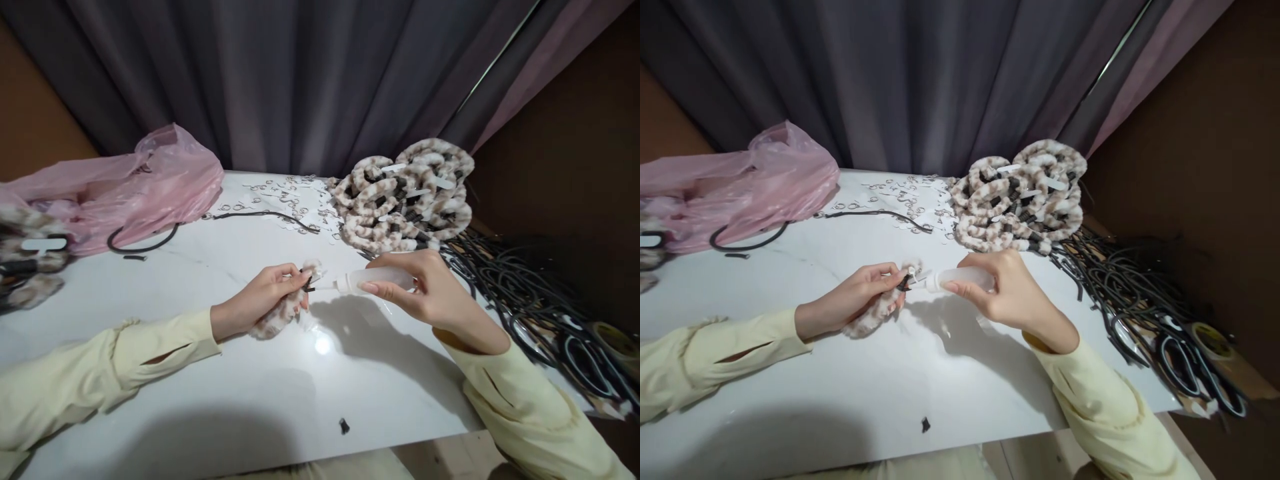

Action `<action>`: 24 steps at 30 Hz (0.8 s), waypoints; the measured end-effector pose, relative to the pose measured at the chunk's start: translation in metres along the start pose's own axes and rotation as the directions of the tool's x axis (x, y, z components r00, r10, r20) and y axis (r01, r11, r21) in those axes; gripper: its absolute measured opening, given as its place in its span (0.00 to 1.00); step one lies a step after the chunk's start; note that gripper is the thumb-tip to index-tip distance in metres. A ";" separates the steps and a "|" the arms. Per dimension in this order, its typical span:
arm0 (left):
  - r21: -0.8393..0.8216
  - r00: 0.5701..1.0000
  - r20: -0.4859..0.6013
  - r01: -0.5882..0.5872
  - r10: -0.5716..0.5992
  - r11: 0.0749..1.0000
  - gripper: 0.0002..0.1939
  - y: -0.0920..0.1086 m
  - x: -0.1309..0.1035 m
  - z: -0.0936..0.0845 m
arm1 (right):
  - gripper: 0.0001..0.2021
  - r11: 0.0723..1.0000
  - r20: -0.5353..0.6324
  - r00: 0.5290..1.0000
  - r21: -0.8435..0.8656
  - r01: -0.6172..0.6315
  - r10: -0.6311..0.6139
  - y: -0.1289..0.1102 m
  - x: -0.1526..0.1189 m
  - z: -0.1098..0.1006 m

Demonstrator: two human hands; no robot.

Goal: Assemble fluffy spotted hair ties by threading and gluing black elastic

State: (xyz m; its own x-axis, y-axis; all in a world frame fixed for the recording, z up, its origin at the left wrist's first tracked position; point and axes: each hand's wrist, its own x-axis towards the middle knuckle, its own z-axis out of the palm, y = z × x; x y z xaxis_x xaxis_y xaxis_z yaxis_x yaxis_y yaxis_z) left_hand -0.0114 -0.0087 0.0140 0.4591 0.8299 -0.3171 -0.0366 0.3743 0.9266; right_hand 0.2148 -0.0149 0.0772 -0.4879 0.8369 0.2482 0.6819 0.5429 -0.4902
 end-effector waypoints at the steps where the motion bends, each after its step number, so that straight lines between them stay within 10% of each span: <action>1: -0.003 1.000 -0.001 -0.005 0.005 1.000 0.14 -0.001 0.001 -0.001 | 0.16 1.000 0.003 1.000 0.008 -0.009 0.009 0.000 0.000 0.001; 24: -0.040 1.000 -0.011 -0.024 0.024 0.999 0.14 -0.002 0.001 0.000 | 0.24 0.995 0.068 0.993 0.006 -0.098 0.097 0.004 0.002 0.012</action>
State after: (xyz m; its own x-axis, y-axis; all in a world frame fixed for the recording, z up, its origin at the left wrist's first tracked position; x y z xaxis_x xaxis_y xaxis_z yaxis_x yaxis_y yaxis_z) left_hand -0.0108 -0.0086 0.0122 0.4486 0.8429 -0.2971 -0.0829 0.3703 0.9252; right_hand 0.2094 -0.0119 0.0656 -0.4553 0.8789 0.1421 0.7228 0.4581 -0.5174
